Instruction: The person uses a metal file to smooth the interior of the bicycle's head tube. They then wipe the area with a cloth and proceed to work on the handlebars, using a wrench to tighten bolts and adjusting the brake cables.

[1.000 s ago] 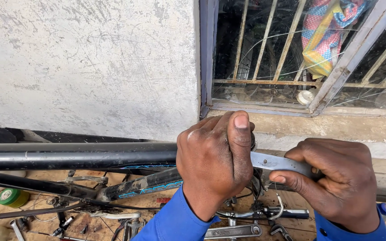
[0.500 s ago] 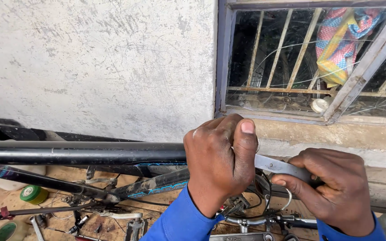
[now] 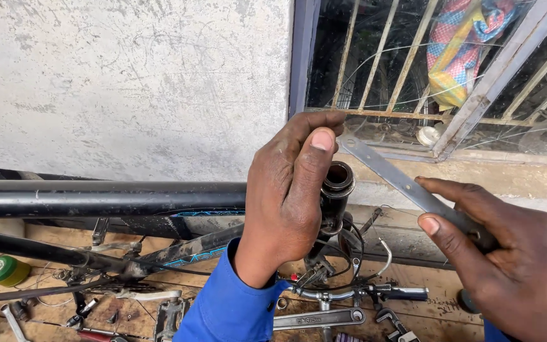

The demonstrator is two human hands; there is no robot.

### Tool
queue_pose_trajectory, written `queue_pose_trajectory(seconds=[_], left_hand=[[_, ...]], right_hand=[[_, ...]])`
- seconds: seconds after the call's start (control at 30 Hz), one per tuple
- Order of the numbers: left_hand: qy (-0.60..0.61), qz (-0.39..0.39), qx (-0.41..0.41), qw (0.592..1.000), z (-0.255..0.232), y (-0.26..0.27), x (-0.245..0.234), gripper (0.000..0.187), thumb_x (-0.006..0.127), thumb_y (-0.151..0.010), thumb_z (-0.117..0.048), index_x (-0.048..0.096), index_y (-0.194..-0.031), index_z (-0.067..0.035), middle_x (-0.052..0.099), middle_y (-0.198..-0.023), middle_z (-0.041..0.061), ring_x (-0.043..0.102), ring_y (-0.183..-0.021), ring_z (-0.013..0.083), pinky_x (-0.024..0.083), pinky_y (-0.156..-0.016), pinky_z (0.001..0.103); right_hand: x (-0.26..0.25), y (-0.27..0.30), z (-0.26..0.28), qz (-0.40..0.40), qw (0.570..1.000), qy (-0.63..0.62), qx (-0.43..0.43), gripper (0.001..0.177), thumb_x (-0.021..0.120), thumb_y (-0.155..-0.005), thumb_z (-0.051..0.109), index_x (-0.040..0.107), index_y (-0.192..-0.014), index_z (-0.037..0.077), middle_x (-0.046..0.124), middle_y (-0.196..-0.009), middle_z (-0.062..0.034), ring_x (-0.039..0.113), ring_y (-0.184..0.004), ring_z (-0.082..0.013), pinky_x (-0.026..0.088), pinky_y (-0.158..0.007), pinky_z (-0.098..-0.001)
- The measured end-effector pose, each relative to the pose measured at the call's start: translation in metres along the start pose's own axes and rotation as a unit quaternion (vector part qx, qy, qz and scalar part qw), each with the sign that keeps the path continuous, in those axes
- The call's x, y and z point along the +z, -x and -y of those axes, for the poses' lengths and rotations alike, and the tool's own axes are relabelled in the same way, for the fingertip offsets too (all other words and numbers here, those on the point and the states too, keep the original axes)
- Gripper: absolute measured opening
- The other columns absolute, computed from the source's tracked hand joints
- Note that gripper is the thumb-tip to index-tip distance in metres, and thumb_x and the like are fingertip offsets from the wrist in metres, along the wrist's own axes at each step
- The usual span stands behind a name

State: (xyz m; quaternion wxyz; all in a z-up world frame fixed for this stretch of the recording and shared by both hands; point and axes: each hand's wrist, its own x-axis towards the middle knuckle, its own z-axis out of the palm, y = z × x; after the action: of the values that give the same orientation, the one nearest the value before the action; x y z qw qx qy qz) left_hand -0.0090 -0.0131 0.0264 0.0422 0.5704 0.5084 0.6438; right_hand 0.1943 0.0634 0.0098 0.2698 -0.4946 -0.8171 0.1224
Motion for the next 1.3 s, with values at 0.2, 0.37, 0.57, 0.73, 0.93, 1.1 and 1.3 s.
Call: queue_pose_trajectory(seconds=[0.2, 0.37, 0.57, 0.73, 0.93, 1.1, 1.3], left_hand=[[-0.041, -0.008, 0.013, 0.999, 0.002, -0.002, 0.001, 0.060, 0.022, -0.099, -0.046, 0.063, -0.113, -0.006, 0.069, -0.115, 0.011, 0.067, -0.110, 0.0285, 0.048, -0.088, 0.038], [-0.038, 0.039, 0.002, 0.999, 0.000, -0.008, -0.001, 0.069, 0.016, -0.097, -0.050, 0.066, -0.113, -0.005, 0.071, -0.115, 0.013, 0.067, -0.113, 0.0287, 0.048, -0.091, 0.036], [-0.133, 0.113, -0.167, 0.970, -0.003, -0.018, 0.003, 0.055, 0.015, -0.092, -0.056, 0.031, -0.063, -0.013, 0.040, -0.051, 0.006, 0.041, -0.053, 0.0246, 0.032, -0.056, 0.041], [-0.167, 0.102, -0.165, 0.967, -0.005, -0.021, 0.009, 0.073, 0.012, -0.089, -0.054, 0.075, -0.098, -0.020, 0.067, -0.061, 0.005, 0.071, -0.079, 0.0330, 0.045, -0.068, 0.043], [-0.164, 0.051, -0.116, 0.978, 0.005, -0.019, 0.010, 0.060, 0.015, -0.094, -0.049, 0.061, -0.106, -0.013, 0.073, -0.090, 0.013, 0.065, -0.087, 0.0423, 0.044, -0.068, 0.048], [-0.171, 0.078, -0.135, 0.973, 0.003, -0.020, 0.007, 0.051, 0.017, -0.095, -0.048, 0.050, -0.079, -0.014, 0.065, -0.064, 0.009, 0.060, -0.068, 0.0413, 0.038, -0.059, 0.047], [-0.166, 0.079, -0.112, 0.976, -0.001, -0.018, 0.007, 0.048, 0.017, -0.097, -0.044, 0.051, -0.081, -0.014, 0.066, -0.065, 0.009, 0.061, -0.069, 0.0427, 0.038, -0.058, 0.049]], right_hand=[[0.003, 0.028, 0.032, -0.066, 0.996, 0.045, -0.035, 0.049, 0.067, -0.081, 0.036, 0.070, -0.129, 0.031, 0.076, -0.083, -0.0048, 0.072, -0.061, -0.0268, 0.056, -0.060, -0.0433], [0.011, 0.030, 0.025, -0.035, 0.993, 0.111, -0.020, 0.059, 0.060, -0.079, 0.048, 0.058, -0.138, 0.043, 0.074, -0.103, 0.0051, 0.073, -0.081, -0.0343, 0.064, -0.082, -0.0510], [0.041, 0.032, 0.026, -0.115, 0.989, 0.064, -0.074, 0.038, 0.065, -0.082, 0.038, 0.065, -0.119, 0.028, 0.058, -0.039, -0.0093, 0.057, -0.036, -0.0369, 0.043, -0.047, -0.0490], [0.033, 0.014, 0.029, 0.097, 0.975, 0.200, -0.001, 0.042, 0.051, -0.084, 0.051, 0.041, -0.121, 0.036, 0.072, -0.056, -0.0030, 0.069, -0.066, -0.0365, 0.049, -0.062, -0.0481], [0.049, 0.031, 0.058, -0.078, 0.941, 0.327, -0.046, 0.069, 0.039, -0.084, 0.061, 0.046, -0.146, 0.032, 0.073, -0.066, -0.0038, 0.072, -0.052, -0.0374, 0.056, -0.047, -0.0545], [0.067, 0.034, 0.062, -0.113, 0.970, 0.209, -0.050, 0.064, 0.047, -0.084, 0.046, 0.052, -0.144, 0.023, 0.073, -0.073, -0.0086, 0.068, -0.053, -0.0404, 0.052, -0.049, -0.0566], [0.087, 0.043, 0.060, -0.247, 0.964, 0.054, -0.086, 0.050, 0.062, -0.085, 0.023, 0.069, -0.133, 0.009, 0.064, -0.065, -0.0143, 0.054, -0.044, -0.0367, 0.043, -0.047, -0.0488]])
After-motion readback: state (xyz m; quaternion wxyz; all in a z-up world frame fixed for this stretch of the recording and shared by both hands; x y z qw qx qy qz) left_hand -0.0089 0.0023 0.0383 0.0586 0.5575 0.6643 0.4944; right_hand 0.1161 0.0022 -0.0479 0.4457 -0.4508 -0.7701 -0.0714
